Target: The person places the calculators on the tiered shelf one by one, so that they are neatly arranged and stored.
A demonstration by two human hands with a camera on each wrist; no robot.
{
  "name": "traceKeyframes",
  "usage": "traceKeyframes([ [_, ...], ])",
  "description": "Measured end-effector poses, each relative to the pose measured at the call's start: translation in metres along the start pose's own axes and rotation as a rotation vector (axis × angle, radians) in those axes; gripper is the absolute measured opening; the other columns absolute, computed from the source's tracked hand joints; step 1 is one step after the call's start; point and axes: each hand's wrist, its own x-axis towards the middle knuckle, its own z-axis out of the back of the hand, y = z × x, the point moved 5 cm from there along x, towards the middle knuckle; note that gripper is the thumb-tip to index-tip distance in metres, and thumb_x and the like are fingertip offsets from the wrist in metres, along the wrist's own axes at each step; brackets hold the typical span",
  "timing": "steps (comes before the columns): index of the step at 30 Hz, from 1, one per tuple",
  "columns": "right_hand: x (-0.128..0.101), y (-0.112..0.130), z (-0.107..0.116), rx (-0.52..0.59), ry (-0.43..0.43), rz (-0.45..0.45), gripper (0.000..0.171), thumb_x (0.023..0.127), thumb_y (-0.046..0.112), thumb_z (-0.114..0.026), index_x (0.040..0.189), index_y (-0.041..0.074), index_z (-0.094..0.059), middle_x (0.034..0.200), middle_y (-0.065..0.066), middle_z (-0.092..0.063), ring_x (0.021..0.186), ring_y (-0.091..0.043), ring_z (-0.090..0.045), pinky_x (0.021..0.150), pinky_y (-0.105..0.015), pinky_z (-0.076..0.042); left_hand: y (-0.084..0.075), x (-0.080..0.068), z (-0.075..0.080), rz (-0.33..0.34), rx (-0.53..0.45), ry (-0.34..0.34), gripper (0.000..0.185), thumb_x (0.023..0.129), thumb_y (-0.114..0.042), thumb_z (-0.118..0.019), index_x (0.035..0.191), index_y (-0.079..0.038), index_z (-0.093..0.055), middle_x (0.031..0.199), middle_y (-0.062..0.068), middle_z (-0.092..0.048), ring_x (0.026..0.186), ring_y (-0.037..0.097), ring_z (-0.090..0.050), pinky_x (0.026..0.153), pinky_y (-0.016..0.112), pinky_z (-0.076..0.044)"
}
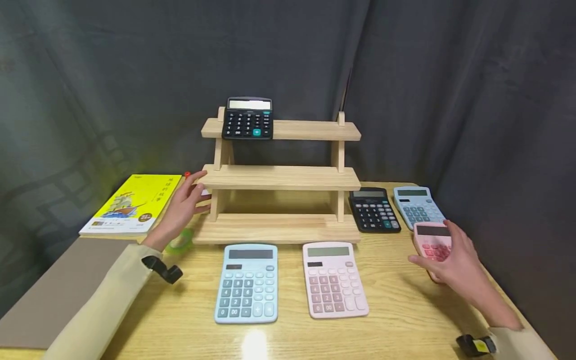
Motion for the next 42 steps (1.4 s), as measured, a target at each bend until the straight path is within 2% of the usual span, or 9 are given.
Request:
traceKeyframes([
  [7,0.0,-0.061,-0.002,-0.075,-0.042,-0.047,0.123,0.082,0.047,-0.079,0.149,-0.021,-0.001,0.142,-0.051,-0.011,0.127,-0.067,-0.016,0.103,-0.082,-0.016,-0.016,-0.009,0.001,-0.032,-0.004,0.014,0.05,0.112,-0.018,-0.034,0.16,-0.006,-0.024,0.145,0.033,-0.037,0.131,0.051,-0.046,0.101,0.062,-0.044],
  [10,0.002,-0.08,-0.006,-0.086,0.025,-0.124,0.128,0.083,0.053,-0.076,0.146,-0.024,0.004,0.14,-0.053,-0.007,0.126,-0.068,-0.015,0.101,-0.082,-0.019,-0.01,-0.005,0.001,-0.023,-0.009,0.012,0.05,0.112,-0.019,-0.037,0.16,-0.009,-0.025,0.145,0.03,-0.038,0.132,0.049,-0.046,0.102,0.061,-0.044],
  [13,0.005,-0.092,-0.009,-0.062,0.15,-0.205,0.132,0.084,0.059,-0.071,0.143,-0.025,0.012,0.138,-0.054,-0.001,0.123,-0.068,-0.013,0.098,-0.083,-0.021,0.003,0.002,0.003,-0.02,0.002,0.003,0.051,0.111,-0.025,-0.04,0.159,-0.015,-0.028,0.145,0.027,-0.039,0.132,0.046,-0.047,0.102,0.06,-0.045],
  [16,0.008,-0.097,-0.015,-0.038,0.237,-0.23,0.13,0.086,0.061,-0.068,0.142,-0.026,0.011,0.135,-0.053,-0.005,0.118,-0.066,-0.018,0.097,-0.083,-0.026,0.014,0.007,0.004,-0.032,0.006,-0.007,0.051,0.111,-0.031,-0.041,0.159,-0.02,-0.03,0.146,0.023,-0.04,0.132,0.044,-0.049,0.101,0.058,-0.047],
  [18,0.009,-0.098,-0.019,-0.025,0.253,-0.22,0.128,0.086,0.059,-0.069,0.143,-0.025,0.009,0.133,-0.052,-0.009,0.116,-0.065,-0.022,0.096,-0.082,-0.029,0.015,0.008,0.004,-0.034,0.01,-0.01,0.051,0.11,-0.032,-0.042,0.158,-0.02,-0.031,0.147,0.022,-0.04,0.131,0.045,-0.049,0.101,0.058,-0.047],
  [24,0.01,-0.09,-0.022,-0.027,0.179,-0.153,0.121,0.085,0.054,-0.074,0.144,-0.024,-0.003,0.131,-0.048,-0.022,0.11,-0.062,-0.032,0.093,-0.08,-0.035,0.015,0.009,0.003,-0.033,0.01,-0.014,0.051,0.11,-0.032,-0.042,0.158,-0.021,-0.031,0.15,0.021,-0.038,0.133,0.046,-0.047,0.102,0.058,-0.046],
  [34,0.007,-0.08,-0.022,-0.002,0.079,-0.148,0.12,0.083,0.054,-0.076,0.146,-0.021,-0.008,0.134,-0.046,-0.025,0.113,-0.061,-0.033,0.092,-0.079,-0.036,0.012,0.007,0.002,-0.011,0.0,-0.004,0.052,0.111,-0.03,-0.041,0.16,-0.022,-0.027,0.154,0.021,-0.034,0.134,0.046,-0.045,0.102,0.059,-0.046],
  [39,0.002,-0.069,-0.02,-0.056,0.045,-0.191,0.121,0.081,0.056,-0.077,0.143,-0.024,-0.011,0.129,-0.046,-0.027,0.109,-0.061,-0.034,0.088,-0.078,-0.037,0.014,0.007,0.003,-0.016,0.008,-0.006,0.051,0.111,-0.031,-0.041,0.159,-0.022,-0.029,0.154,0.021,-0.036,0.133,0.045,-0.047,0.102,0.059,-0.046],
  [42,0.0,-0.053,-0.014,-0.077,-0.005,-0.164,0.118,0.08,0.053,-0.079,0.141,-0.024,-0.014,0.126,-0.045,-0.029,0.107,-0.06,-0.034,0.086,-0.077,-0.035,0.016,0.007,0.004,-0.02,0.016,-0.009,0.051,0.11,-0.033,-0.042,0.159,-0.021,-0.03,0.153,0.021,-0.036,0.132,0.045,-0.048,0.102,0.059,-0.046],
])
